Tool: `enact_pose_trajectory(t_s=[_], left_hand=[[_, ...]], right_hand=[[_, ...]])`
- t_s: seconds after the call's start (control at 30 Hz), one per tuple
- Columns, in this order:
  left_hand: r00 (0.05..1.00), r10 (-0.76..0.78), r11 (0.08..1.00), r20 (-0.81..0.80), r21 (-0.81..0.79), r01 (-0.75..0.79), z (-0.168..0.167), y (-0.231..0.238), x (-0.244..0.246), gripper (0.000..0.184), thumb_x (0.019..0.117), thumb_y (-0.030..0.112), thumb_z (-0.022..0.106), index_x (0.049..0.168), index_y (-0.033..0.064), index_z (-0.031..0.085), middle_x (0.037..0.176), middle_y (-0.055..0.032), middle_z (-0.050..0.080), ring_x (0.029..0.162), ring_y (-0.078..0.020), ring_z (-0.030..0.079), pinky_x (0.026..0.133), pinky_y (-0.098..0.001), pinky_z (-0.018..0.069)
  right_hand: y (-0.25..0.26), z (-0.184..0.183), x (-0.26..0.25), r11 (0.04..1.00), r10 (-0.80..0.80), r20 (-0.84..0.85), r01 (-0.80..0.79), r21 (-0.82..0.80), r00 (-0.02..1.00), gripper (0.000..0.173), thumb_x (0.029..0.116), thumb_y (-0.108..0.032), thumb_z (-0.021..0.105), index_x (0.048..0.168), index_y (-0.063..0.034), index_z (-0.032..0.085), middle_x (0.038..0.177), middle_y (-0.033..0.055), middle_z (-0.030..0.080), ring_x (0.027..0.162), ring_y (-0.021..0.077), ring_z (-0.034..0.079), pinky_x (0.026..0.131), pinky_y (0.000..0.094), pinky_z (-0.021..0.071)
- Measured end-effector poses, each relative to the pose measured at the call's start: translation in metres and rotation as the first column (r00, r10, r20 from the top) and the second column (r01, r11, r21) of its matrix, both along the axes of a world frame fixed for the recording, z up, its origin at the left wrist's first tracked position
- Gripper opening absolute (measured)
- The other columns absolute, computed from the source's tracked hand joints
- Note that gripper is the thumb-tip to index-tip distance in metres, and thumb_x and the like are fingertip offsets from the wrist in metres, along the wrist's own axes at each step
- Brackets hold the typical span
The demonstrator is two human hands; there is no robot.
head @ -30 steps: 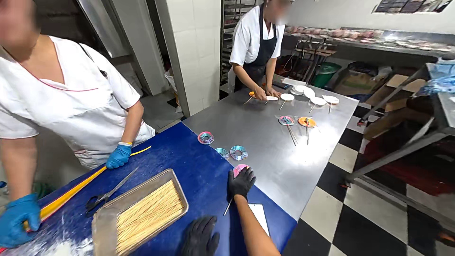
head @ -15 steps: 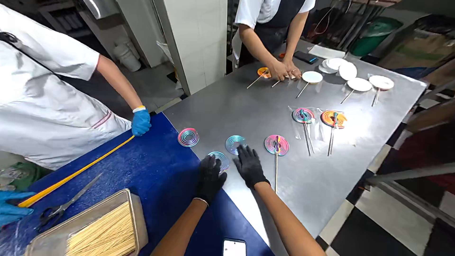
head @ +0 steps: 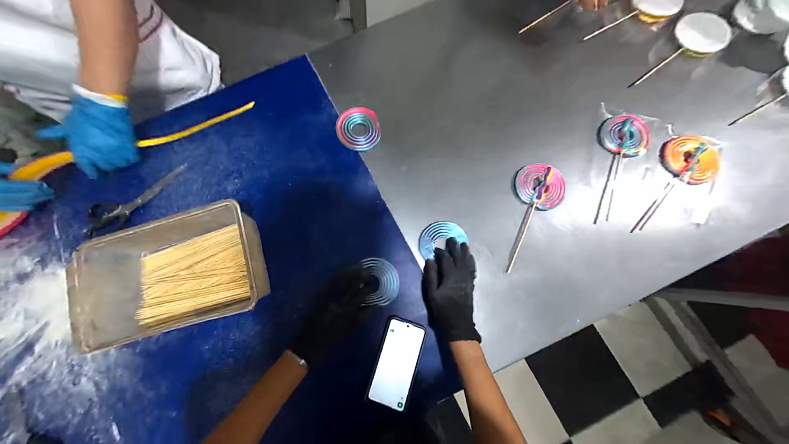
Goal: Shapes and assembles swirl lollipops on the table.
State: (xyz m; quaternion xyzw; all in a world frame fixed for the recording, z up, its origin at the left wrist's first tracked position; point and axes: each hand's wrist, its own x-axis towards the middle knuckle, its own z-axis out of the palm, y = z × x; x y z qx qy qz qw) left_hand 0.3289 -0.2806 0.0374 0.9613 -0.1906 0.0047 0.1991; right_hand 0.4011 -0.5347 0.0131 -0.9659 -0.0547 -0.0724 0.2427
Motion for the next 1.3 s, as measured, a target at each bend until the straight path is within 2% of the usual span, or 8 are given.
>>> enact_pose_trajectory(t_s=[0.1,0.2,0.4,0.57,0.73,0.9,1.17,1.3], left_hand=[[0.950,0.311,0.950,0.011,0.018,-0.311,0.001,0.040,-0.071,0.044,0.0993,0.047,0.055,0.121,0.0119,0.072,0.150,-0.0098,0.055,0.145,-0.0319,0.045,0.117,-0.0528,0.0385],[0.903,0.410,0.904,0.124,0.077,-0.421,-0.005,0.044,-0.094,0.071,0.0957,0.058,0.051,0.143,0.0053,0.057,0.150,-0.0206,0.053,0.145,-0.0407,0.042,0.118,-0.0589,0.0328],[0.913,0.392,0.900,0.110,0.158,-0.406,-0.025,0.043,-0.065,0.062,0.0984,0.064,0.042,0.149,0.0297,0.053,0.160,-0.0069,0.045,0.152,-0.0371,0.032,0.121,-0.0590,0.0278],[0.767,0.537,0.843,-0.350,0.212,-0.494,0.105,0.032,-0.069,0.054,0.1015,0.034,0.051,0.148,0.0055,0.054,0.155,-0.0149,0.049,0.149,-0.0429,0.036,0.124,-0.0560,0.0204],[0.822,0.538,0.817,0.186,0.123,-0.563,-0.029,0.111,-0.182,0.065,0.0974,0.061,0.048,0.152,0.0244,0.051,0.159,-0.0118,0.044,0.150,-0.0351,0.035,0.124,-0.0566,0.0238],[0.792,0.585,0.768,0.172,0.194,-0.610,-0.023,0.146,-0.212,0.069,0.0974,0.063,0.038,0.153,0.0221,0.049,0.160,-0.0126,0.042,0.151,-0.0369,0.033,0.123,-0.0569,0.0222],[0.791,0.596,0.780,0.142,0.132,-0.612,-0.015,0.179,-0.223,0.065,0.0989,0.060,0.043,0.150,0.0218,0.053,0.159,-0.0098,0.045,0.150,-0.0350,0.035,0.123,-0.0573,0.0227],[0.831,0.533,0.832,0.157,0.083,-0.549,-0.018,0.205,-0.241,0.067,0.1003,0.057,0.042,0.151,0.0145,0.051,0.159,-0.0082,0.045,0.151,-0.0298,0.035,0.124,-0.0533,0.0252]], right_hand=[[0.056,0.009,-0.034,0.982,0.187,-0.034,-0.187,0.010,0.982,0.044,0.1052,-0.032,0.046,0.135,-0.0072,0.066,0.154,0.0162,0.050,0.148,0.0388,0.039,0.122,0.0597,0.0296],[0.105,0.023,-0.033,0.947,0.313,0.034,-0.314,0.060,0.949,0.040,0.1029,-0.031,0.047,0.127,-0.0099,0.072,0.145,0.0119,0.060,0.138,0.0338,0.053,0.116,0.0538,0.0392],[0.145,0.028,0.192,0.932,0.357,0.100,-0.347,-0.104,0.929,0.054,0.1081,-0.034,0.033,0.148,-0.0024,0.051,0.158,0.0206,0.043,0.150,0.0427,0.035,0.121,0.0629,0.0249],[0.111,0.033,0.277,0.839,0.483,-0.121,-0.498,-0.218,0.867,0.056,0.1081,-0.040,0.037,0.153,-0.0075,0.045,0.163,0.0137,0.038,0.151,0.0392,0.033,0.121,0.0603,0.0250],[0.054,0.027,0.192,0.938,0.128,-0.023,-0.129,-0.323,0.991,0.064,0.1038,-0.056,0.038,0.146,-0.0096,0.054,0.155,0.0262,0.045,0.146,0.0493,0.036,0.117,0.0697,0.0254],[0.044,0.013,0.043,0.959,0.075,0.050,-0.058,-0.279,0.996,0.074,0.1018,-0.063,0.028,0.139,-0.0086,0.062,0.158,0.0217,0.043,0.150,0.0472,0.031,0.119,0.0713,0.0213],[0.191,0.008,-0.133,0.914,0.382,-0.028,-0.382,-0.139,0.924,0.060,0.1059,-0.050,0.031,0.138,-0.0119,0.064,0.156,0.0152,0.048,0.149,0.0376,0.038,0.121,0.0623,0.0264],[0.243,0.053,-0.160,0.890,0.450,0.226,-0.455,-0.030,0.864,0.045,0.1038,-0.037,0.047,0.125,-0.0070,0.072,0.137,0.0132,0.066,0.133,0.0352,0.057,0.115,0.0557,0.0403]])
